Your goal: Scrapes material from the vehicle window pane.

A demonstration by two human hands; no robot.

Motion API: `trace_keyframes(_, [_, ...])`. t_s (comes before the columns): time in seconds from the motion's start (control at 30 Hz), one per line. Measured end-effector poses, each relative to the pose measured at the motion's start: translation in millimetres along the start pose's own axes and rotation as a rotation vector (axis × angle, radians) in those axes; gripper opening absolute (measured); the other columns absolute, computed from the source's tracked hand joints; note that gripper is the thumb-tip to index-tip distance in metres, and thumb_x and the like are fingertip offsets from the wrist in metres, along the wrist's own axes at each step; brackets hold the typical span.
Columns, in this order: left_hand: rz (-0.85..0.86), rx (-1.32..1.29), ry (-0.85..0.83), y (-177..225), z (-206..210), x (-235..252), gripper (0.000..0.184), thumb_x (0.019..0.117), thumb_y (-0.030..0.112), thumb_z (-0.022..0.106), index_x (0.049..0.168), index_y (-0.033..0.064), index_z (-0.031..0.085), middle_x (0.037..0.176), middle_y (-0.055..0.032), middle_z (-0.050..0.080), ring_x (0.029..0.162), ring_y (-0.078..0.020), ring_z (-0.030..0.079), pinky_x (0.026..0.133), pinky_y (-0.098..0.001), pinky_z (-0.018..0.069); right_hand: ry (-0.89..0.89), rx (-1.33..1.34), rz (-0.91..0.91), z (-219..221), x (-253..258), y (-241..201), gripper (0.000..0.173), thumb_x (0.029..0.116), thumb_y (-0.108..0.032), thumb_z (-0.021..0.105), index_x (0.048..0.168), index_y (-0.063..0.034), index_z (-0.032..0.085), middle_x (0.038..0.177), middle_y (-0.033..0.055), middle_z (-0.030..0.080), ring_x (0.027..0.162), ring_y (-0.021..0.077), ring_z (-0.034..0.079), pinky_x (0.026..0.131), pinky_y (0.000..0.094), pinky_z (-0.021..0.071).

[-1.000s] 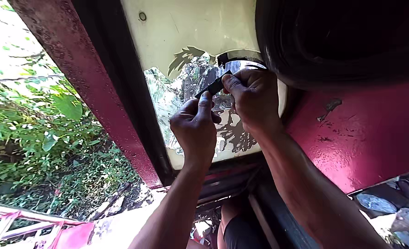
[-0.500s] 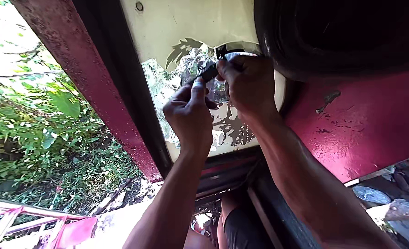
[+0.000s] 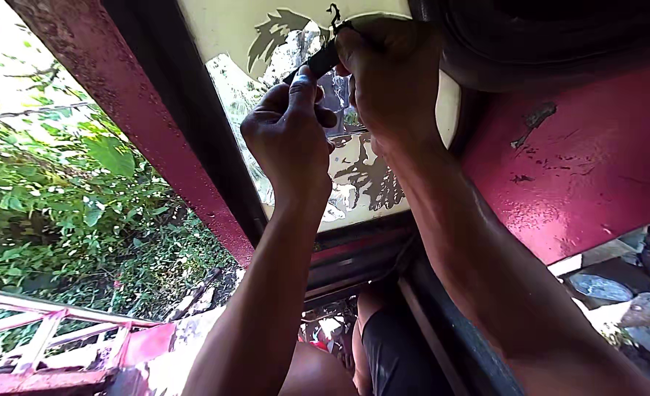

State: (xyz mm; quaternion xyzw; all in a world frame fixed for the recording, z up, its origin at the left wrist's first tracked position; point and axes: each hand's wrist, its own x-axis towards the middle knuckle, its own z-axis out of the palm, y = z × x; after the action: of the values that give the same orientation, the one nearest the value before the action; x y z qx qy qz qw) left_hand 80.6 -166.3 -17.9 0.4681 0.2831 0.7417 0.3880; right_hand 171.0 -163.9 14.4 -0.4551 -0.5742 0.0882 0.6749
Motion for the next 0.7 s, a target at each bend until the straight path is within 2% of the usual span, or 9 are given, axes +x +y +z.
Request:
trace_keyframes(0.13, [0.027,0.057,-0.022,-11,-9,-11,0.029,0.1047,0.014,0.056,0.077,0.0097,0.064,0.057,0.0066,0.060,0.041,-0.0002,0.049,0.038,-0.0163,0.0423,-0.074,0.014,-0.011,-6,-10,16,0.029,0.1008,-0.013,0.060,0.072,-0.0111,0.063,0.061,-0.0069,0.056,0.045,-0.0001,0.043,0.044,0.0200,0.0372])
trace_keyframes(0.27, [-0.002,0.019,0.025,-13,-7,-7,0.030,0.1049,0.011,0.055,0.077,0.0071,0.064,0.056,0.0052,0.059,0.038,-0.0002,0.048,0.036,-0.0157,0.0413,-0.062,-0.077,0.013,-3,-6,11,0.034,0.0999,-0.015,0.063,0.066,-0.0134,0.058,0.058,-0.0072,0.054,0.046,0.0007,0.045,0.046,0.0210,0.0375])
trace_keyframes(0.33, [0.003,-0.018,0.043,-11,-3,-5,0.031,0.1051,0.011,0.055,0.075,0.0077,0.063,0.057,0.0050,0.059,0.039,-0.0003,0.049,0.035,-0.0156,0.0417,-0.056,-0.113,-0.010,-2,-3,7,0.033,0.0997,-0.015,0.064,0.068,-0.0128,0.059,0.061,-0.0064,0.057,0.048,0.0000,0.050,0.047,0.0202,0.0416])
trace_keyframes(0.47, [0.030,-0.045,0.072,-7,0,-3,0.034,0.1046,0.010,0.055,0.071,0.0099,0.061,0.054,0.0054,0.058,0.037,-0.0003,0.047,0.034,-0.0164,0.0401,-0.041,-0.124,-0.031,0,-2,1,0.034,0.0991,-0.013,0.064,0.066,-0.0138,0.057,0.059,-0.0074,0.056,0.046,-0.0013,0.047,0.045,0.0189,0.0385])
trace_keyframes(0.7, [0.043,-0.020,0.064,1,-1,2,0.034,0.1042,0.009,0.055,0.071,0.0097,0.060,0.055,0.0048,0.058,0.037,-0.0007,0.048,0.034,-0.0164,0.0404,0.012,-0.088,-0.060,6,-2,1,0.034,0.0995,-0.012,0.063,0.066,-0.0135,0.060,0.059,-0.0077,0.056,0.045,-0.0018,0.046,0.045,0.0186,0.0374])
